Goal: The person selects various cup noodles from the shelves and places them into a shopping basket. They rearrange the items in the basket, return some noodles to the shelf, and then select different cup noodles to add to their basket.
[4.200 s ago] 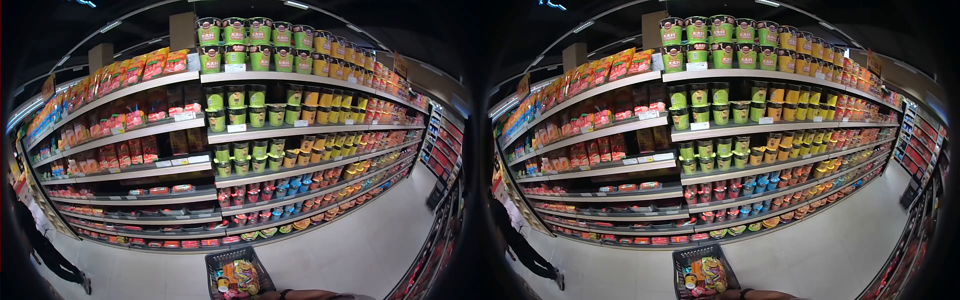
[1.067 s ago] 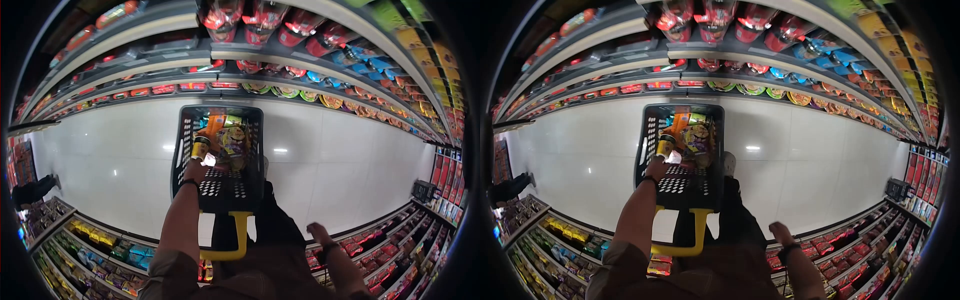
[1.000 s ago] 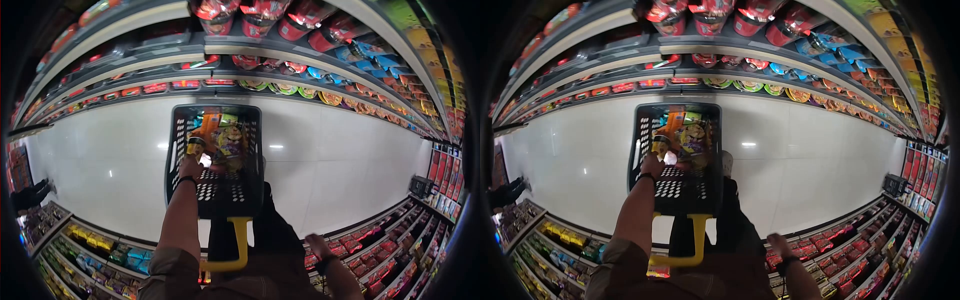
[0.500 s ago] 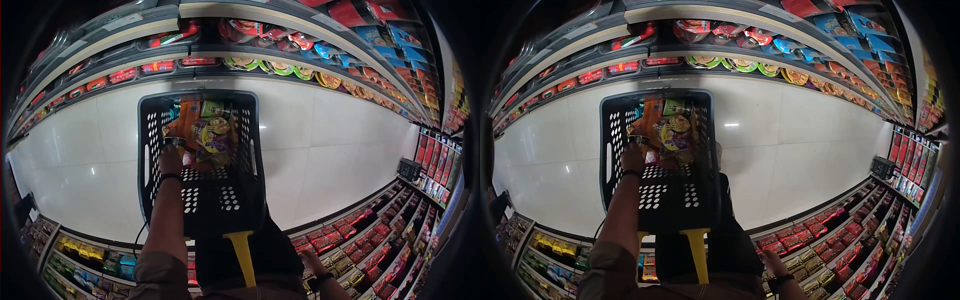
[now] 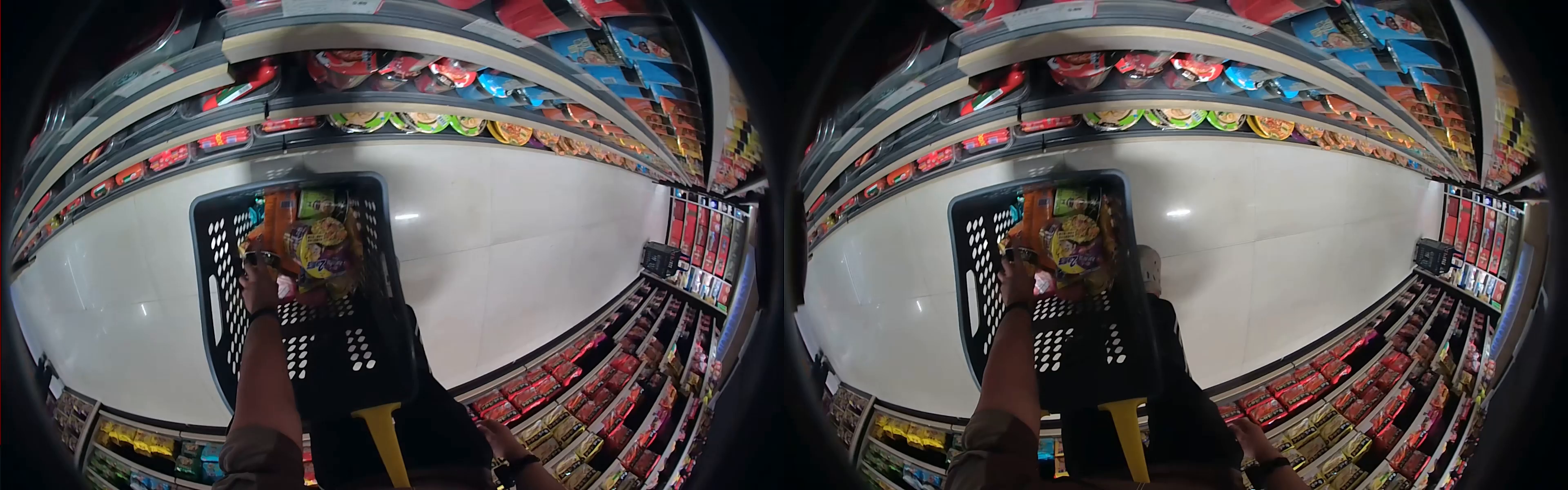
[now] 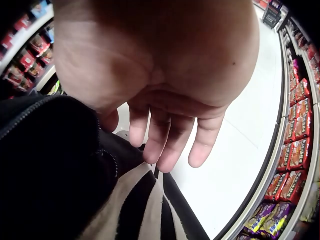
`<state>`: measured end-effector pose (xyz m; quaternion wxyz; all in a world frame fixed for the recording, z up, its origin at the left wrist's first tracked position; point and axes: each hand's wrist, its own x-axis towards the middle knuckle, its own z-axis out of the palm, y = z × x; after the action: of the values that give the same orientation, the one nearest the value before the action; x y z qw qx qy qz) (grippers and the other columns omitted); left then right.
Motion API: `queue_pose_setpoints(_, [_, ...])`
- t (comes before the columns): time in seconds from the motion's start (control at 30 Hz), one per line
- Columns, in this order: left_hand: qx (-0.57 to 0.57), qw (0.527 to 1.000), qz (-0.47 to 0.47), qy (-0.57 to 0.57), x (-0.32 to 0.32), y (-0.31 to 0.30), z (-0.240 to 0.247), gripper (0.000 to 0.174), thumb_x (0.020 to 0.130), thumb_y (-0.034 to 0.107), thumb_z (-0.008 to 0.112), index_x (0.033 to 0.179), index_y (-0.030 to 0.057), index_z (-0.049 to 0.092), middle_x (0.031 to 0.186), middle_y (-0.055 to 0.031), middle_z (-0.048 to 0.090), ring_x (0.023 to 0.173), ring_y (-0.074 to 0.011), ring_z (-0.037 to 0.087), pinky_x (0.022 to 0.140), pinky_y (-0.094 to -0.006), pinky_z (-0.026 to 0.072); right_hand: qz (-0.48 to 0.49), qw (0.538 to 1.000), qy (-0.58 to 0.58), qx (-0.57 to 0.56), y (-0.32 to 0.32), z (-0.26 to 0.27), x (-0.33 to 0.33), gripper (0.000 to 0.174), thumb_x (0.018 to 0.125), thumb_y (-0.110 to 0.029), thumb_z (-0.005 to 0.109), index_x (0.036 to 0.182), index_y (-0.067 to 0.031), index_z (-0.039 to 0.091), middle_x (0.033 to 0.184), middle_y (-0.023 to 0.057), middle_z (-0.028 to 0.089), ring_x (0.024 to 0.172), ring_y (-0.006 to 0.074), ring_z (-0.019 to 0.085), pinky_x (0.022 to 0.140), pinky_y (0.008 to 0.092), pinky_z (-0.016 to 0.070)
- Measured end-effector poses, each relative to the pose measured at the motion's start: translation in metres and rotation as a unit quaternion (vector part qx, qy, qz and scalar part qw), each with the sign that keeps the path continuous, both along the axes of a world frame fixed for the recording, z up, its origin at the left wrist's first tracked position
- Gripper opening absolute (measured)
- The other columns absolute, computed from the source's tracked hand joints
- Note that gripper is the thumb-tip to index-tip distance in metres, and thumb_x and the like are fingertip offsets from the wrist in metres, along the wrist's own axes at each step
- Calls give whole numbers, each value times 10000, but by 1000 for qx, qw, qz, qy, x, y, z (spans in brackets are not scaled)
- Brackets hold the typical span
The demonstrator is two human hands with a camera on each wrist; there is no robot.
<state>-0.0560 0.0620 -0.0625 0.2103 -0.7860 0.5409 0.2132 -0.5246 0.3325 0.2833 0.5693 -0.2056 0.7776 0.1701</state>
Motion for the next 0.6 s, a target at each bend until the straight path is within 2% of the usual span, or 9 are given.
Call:
queue_pose_setpoints(0.17, [6, 999, -30, 27, 1, -10, 32, 886, 751, 105, 668, 1505, 235, 222, 1332, -143, 411, 1113, -365, 520, 840, -485, 535, -139, 989, -28, -43, 33, -9, -13, 215, 962, -156, 562, 1123, -43, 648, 980, 55, 669, 868, 123, 609, 755, 271, 477])
queue_pose_setpoints(0.27, [11, 995, -22, 97, -9, -23, 72, 1092, 623, 198, 829, 1507, 214, 189, 1391, -165, 383, 1202, -391, 475, 948, -517, 484, -119, 985, -94, -76, 64, -27, -34, 292, 945, -189, 519, 1175, -40, 620, 954, 100, 669, 938, 177, 642, 800, 302, 500])
queue_pose_setpoints(0.3, [-32, 992, -30, 116, -9, -19, 77, 1065, 639, 199, 806, 1504, 162, 185, 1429, -183, 367, 1261, -395, 450, 1015, -521, 443, 105, 964, -145, -198, 56, -29, -40, 293, 944, -198, 519, 1165, -36, 625, 1004, 117, 666, 958, 201, 646, 825, 325, 505])
queue_pose_setpoints(0.37, [57, 981, -43, 181, -21, -46, 143, 904, 711, 234, 702, 1471, 45, 252, 1416, -232, 379, 1304, -387, 422, 1084, -503, 384, 0, 993, -82, -87, -8, 8, -13, 320, 956, -244, 515, 1153, -15, 623, 1039, 126, 662, 982, 223, 645, 862, 346, 503])
queue_pose_setpoints(0.4, [-31, 976, -10, 216, -10, -29, 112, 912, 704, 275, 706, 1468, 33, 271, 1396, -250, 395, 1274, -410, 444, 1088, -475, 383, -37, 989, -96, -107, -14, 6, -18, 345, 963, -276, 507, 1146, -7, 622, 1047, 126, 662, 982, 230, 644, 874, 348, 499])
queue_pose_setpoints(0.43, [-15, 974, 49, 220, -24, -41, 172, 951, 679, 294, 727, 1474, 40, 272, 1362, -261, 417, 1238, -413, 478, 1079, -446, 398, -73, 983, -114, -127, -19, 1, -21, 372, 969, -307, 499, 1139, 1, 621, 1056, 126, 662, 982, 237, 643, 886, 350, 495])
queue_pose_setpoints(0.5, [-19, 957, 85, 277, -22, -45, 215, 953, 646, 290, 755, 1461, 66, 315, 1311, -282, 435, 1140, -391, 557, 976, -453, 481, 21, 976, -118, -181, -30, -12, -37, 421, 986, -365, 455, 1114, -4, 630, 1072, 115, 667, 964, 237, 644, 867, 343, 497])
queue_pose_setpoints(0.57, [-112, 939, 89, 314, -20, -32, 240, 664, 660, 226, 745, 1236, 27, 483, 1077, -212, 515, 991, -384, 565, 832, -458, 505, 87, 963, -96, -236, -63, -6, -40, 448, 988, -396, 444, 1109, -10, 636, 1053, 126, 672, 965, 253, 642, 872, 354, 495])
queue_pose_setpoints(0.6, [-124, 947, 63, 288, -15, -27, 239, 811, 646, 244, 738, 1357, 29, 411, 1161, -244, 485, 1091, -415, 533, 915, -487, 476, 87, 957, -99, -258, -81, -4, -41, 448, 988, -396, 444, 1109, -10, 636, 1053, 126, 672, 965, 253, 642, 872, 354, 495])
